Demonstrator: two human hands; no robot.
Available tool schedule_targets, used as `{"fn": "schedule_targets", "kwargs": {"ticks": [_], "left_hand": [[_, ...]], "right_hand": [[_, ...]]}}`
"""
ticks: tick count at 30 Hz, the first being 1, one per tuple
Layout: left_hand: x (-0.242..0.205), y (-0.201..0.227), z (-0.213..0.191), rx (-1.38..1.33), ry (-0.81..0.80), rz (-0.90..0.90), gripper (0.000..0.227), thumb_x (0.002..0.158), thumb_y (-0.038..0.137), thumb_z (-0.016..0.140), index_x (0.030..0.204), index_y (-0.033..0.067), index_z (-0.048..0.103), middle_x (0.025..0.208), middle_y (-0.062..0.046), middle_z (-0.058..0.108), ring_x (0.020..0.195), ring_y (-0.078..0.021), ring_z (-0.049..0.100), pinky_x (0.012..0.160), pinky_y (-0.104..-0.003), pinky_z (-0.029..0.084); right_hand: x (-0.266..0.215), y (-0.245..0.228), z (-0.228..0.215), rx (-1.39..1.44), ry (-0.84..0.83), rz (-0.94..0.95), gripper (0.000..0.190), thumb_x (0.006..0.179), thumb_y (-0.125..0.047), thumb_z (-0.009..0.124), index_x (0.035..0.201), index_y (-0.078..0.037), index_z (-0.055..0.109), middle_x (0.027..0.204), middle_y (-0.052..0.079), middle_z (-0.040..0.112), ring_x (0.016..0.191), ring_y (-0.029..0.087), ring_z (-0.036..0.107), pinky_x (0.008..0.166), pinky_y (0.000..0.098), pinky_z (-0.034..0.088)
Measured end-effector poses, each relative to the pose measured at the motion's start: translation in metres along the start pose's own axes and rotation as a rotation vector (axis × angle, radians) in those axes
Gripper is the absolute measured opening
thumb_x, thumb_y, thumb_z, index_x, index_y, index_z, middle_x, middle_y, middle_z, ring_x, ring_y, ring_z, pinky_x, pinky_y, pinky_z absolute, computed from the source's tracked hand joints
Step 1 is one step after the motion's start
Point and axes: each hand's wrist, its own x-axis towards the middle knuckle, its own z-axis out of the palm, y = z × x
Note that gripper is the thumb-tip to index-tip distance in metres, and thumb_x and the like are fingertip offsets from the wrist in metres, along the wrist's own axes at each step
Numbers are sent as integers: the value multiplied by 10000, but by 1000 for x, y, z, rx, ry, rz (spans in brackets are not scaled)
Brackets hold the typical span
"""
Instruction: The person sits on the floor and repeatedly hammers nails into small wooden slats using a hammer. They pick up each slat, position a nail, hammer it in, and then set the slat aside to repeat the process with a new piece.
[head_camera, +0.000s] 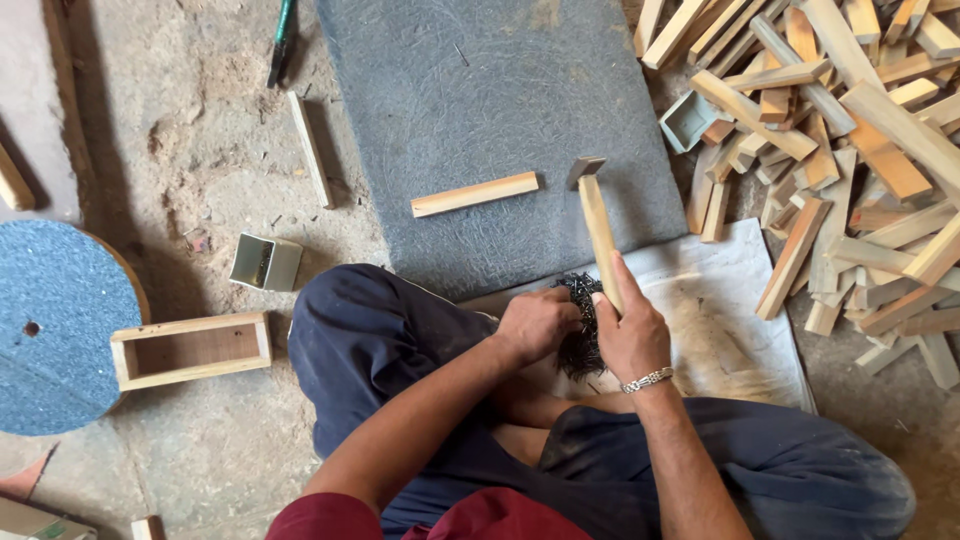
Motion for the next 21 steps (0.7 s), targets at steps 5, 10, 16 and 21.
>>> {"fn": "schedule_targets", "kwargs": {"ticks": [5,10,16,21], "left_hand": [[-2,12,-10,-188,17,-180,83,872,186,706,932,156,756,1027,-39,716,930,-290,704,799,-412,564],[-5,3,-7,-322,-37,-299,169,931,109,684,1072,135,773,1051,-94,766,950,-292,738,824,-401,581],[-1,-18,3,-629,81,-247,445,829,-133,593,1208,51,737,1068,-122,774,915,-190,729,831,-335,600],[32,-52,-37,-683,209,-436,328,924,-62,620,1228,33,699,905,-63,755,773,-129,666,714,-272,581]], "right_hand": [[9,-7,5,-93,-213,188,636,966,-293,610,1565,-235,402,1035,199,724,836,380,736,693,483,595],[8,-14,4,-80,-52,-99,643,955,-263,664,1555,-209,440,984,214,754,792,358,733,650,454,582],[9,-5,-12,47,-178,362,653,976,-281,624,1592,-254,409,967,199,757,792,348,729,710,470,581],[6,9,-8,192,17,159,644,934,-236,684,1542,-154,491,996,250,737,837,333,708,785,448,548]]}}
